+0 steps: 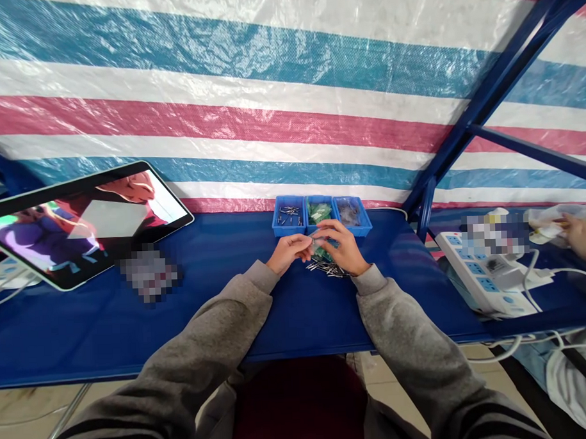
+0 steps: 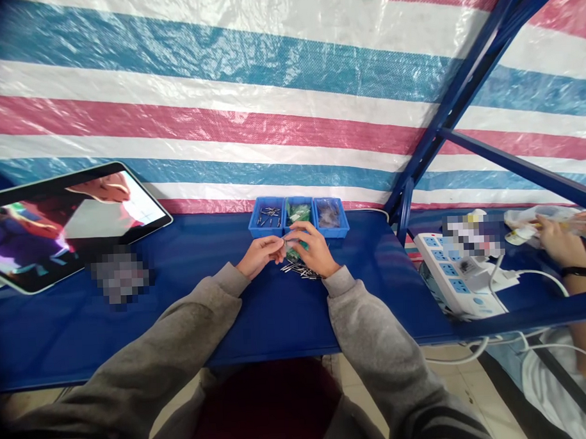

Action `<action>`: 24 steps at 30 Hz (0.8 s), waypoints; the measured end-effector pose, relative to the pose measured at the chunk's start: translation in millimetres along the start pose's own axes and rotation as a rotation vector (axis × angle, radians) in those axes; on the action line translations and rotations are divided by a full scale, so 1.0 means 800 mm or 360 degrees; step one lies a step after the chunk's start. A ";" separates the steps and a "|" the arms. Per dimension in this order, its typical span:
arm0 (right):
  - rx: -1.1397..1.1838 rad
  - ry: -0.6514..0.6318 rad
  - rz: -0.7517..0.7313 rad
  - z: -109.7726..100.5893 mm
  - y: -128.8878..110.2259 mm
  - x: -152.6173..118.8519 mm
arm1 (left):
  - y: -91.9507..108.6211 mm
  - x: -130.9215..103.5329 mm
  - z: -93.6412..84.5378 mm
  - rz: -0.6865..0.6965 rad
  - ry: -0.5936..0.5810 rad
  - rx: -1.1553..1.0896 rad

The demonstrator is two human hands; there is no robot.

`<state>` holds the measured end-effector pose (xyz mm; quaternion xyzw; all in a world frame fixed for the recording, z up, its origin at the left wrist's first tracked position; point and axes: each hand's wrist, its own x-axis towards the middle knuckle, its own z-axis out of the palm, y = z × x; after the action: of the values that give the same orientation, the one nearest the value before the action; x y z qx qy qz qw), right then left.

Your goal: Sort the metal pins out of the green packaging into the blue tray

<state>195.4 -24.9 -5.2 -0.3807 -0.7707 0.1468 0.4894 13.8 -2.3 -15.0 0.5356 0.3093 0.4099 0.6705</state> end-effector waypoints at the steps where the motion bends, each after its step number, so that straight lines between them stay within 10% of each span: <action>1: -0.0007 0.0015 0.0035 0.001 0.000 0.000 | 0.000 0.000 0.000 0.0052 0.0048 0.0049; 9: 0.0292 0.0017 0.0439 0.004 -0.001 -0.002 | -0.001 0.002 -0.001 0.0329 0.0123 0.0308; 24: 0.0000 0.0180 0.0197 -0.004 -0.003 0.001 | 0.022 0.031 -0.035 0.0750 0.0650 0.0625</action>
<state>197.0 -26.4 -2.0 -0.4354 -0.7169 0.1550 0.5220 -2.5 34.4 -3.9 0.6178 0.3777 0.5843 0.3665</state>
